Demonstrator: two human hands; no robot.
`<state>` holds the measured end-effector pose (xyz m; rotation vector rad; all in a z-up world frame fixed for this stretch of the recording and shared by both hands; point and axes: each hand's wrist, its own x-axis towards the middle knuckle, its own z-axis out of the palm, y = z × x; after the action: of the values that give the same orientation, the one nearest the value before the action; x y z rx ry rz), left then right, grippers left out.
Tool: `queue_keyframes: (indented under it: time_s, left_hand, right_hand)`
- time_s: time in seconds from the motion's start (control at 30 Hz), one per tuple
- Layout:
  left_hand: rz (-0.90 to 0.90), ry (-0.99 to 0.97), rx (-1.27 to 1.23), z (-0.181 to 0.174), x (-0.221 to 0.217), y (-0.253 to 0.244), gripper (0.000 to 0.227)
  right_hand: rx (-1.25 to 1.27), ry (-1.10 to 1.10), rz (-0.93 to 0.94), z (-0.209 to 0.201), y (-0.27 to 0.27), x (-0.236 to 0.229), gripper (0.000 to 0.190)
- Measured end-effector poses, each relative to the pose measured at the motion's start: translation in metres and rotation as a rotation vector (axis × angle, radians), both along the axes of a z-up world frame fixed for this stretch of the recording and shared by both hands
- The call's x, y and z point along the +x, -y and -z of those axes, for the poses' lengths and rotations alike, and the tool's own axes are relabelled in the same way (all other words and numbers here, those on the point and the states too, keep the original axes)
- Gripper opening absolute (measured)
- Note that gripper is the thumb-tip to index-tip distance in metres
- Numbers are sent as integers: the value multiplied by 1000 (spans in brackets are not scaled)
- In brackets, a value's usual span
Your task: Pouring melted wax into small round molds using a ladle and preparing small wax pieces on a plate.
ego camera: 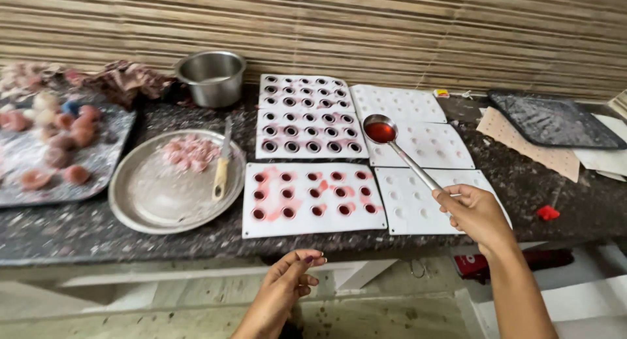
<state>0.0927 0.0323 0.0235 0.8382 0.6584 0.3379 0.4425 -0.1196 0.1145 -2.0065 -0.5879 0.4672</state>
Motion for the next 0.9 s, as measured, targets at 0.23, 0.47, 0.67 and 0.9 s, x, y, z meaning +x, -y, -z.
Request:
queue_keyframes:
  time_s: [0.23, 0.47, 0.67, 0.9]
  left_hand:
    - [14, 87, 28, -8, 90, -50, 30]
    - [113, 75, 178, -17, 178, -93, 30]
    - [158, 102, 149, -4, 252, -89, 30]
    - [107, 20, 98, -14, 286, -79, 30]
  right_hand:
    - [-12, 9, 79, 17, -29, 74, 33]
    - [-140, -26, 163, 23, -41, 104, 30]
    - [-244, -31, 164, 24, -53, 127, 29]
    - [-317, 50, 69, 17, -74, 159, 34]
